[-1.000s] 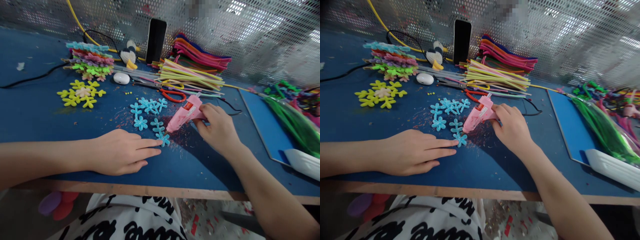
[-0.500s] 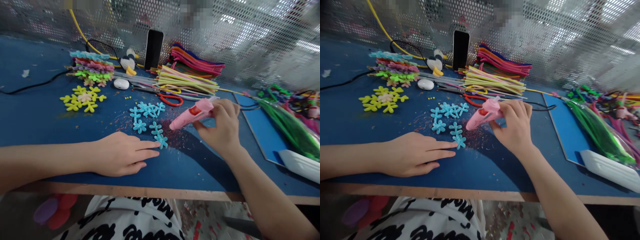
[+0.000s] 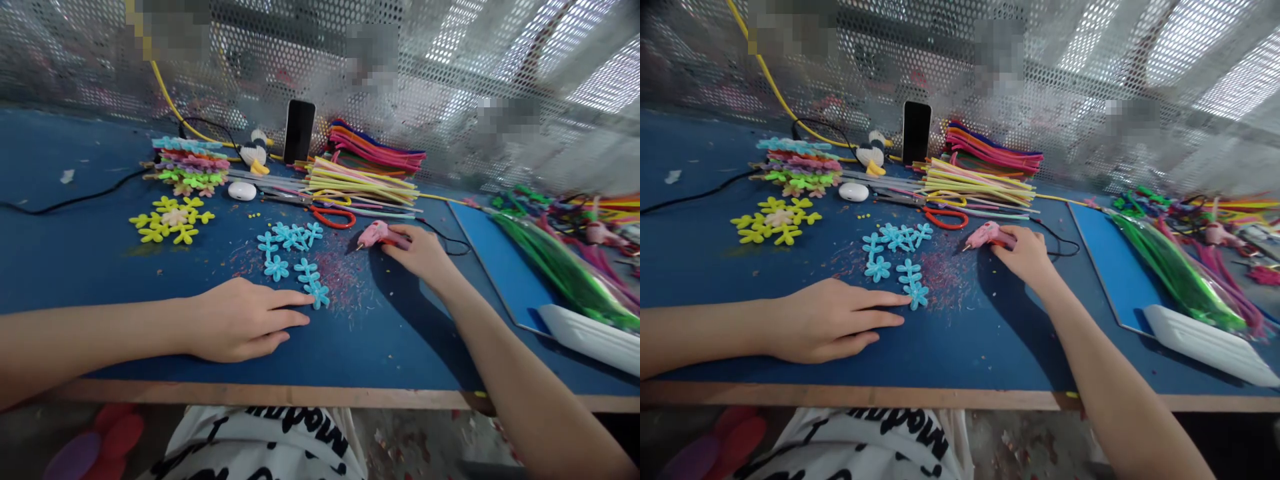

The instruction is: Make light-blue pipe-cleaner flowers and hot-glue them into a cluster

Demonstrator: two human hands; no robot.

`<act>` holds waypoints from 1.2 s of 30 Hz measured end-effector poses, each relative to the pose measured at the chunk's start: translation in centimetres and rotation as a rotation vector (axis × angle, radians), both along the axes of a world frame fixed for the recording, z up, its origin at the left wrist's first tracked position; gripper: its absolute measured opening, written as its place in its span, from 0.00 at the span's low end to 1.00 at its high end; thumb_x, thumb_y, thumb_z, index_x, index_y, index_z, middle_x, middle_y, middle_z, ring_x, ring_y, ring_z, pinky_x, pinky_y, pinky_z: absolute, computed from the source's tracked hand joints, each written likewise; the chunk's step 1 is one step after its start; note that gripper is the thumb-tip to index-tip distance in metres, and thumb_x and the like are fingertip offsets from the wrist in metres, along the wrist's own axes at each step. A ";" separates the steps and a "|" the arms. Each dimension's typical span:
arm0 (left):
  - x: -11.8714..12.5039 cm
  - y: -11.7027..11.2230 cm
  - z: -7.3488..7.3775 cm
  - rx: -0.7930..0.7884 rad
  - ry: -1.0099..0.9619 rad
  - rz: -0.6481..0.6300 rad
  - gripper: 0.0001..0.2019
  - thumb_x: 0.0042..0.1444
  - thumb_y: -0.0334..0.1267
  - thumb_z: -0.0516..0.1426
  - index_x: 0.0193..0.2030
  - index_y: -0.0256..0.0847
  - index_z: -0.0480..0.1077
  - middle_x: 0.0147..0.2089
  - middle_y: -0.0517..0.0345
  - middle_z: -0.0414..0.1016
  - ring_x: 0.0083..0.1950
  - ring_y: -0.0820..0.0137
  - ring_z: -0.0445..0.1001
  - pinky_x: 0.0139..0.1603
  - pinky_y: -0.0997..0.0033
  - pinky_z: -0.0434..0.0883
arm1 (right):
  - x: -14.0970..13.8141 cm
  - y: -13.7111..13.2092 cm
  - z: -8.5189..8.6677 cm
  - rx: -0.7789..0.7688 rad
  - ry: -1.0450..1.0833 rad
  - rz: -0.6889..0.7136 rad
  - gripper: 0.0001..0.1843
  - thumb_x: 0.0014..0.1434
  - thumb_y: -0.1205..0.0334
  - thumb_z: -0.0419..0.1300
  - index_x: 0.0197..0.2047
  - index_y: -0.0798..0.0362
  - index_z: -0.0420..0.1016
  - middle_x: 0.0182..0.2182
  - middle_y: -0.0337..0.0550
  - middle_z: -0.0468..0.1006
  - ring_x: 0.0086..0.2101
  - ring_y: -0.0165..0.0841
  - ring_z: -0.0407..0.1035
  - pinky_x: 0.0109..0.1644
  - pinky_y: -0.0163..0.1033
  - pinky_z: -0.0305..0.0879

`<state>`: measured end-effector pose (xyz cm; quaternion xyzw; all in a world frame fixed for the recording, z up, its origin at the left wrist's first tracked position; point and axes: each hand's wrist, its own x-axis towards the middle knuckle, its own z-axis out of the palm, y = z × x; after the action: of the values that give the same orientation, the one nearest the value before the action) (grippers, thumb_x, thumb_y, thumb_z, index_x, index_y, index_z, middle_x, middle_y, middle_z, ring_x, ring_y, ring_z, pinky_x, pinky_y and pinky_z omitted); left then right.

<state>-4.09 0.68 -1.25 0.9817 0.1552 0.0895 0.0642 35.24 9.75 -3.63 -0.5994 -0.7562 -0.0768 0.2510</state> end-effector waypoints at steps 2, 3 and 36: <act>0.1 0.0 -0.1 -0.004 -0.015 0.000 0.19 0.70 0.38 0.48 0.62 0.43 0.70 0.70 0.50 0.68 0.50 0.66 0.81 0.41 0.69 0.76 | -0.5 -0.2 0.4 0.061 0.054 -0.057 0.23 0.51 0.54 0.65 0.49 0.53 0.78 0.46 0.54 0.83 0.48 0.50 0.75 0.54 0.58 0.64; 0.1 0.0 -0.1 -0.002 -0.019 0.000 0.18 0.70 0.38 0.48 0.62 0.43 0.70 0.70 0.51 0.68 0.50 0.66 0.81 0.40 0.69 0.76 | -1.1 -0.4 0.9 0.105 0.081 -0.058 0.22 0.52 0.55 0.65 0.50 0.53 0.78 0.48 0.55 0.82 0.50 0.50 0.74 0.57 0.59 0.62; 0.1 0.1 -0.1 0.045 -0.042 0.010 0.15 0.69 0.37 0.48 0.55 0.42 0.72 0.61 0.53 0.75 0.40 0.68 0.81 0.31 0.68 0.75 | -17.3 4.0 6.9 -0.288 0.034 0.605 0.06 0.56 0.61 0.68 0.36 0.54 0.80 0.31 0.43 0.80 0.33 0.35 0.71 0.42 0.42 0.66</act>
<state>-3.96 0.76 -1.33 0.9801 0.1566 0.1136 0.0451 17.89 13.70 3.30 -0.3782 -0.8987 0.1190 0.1876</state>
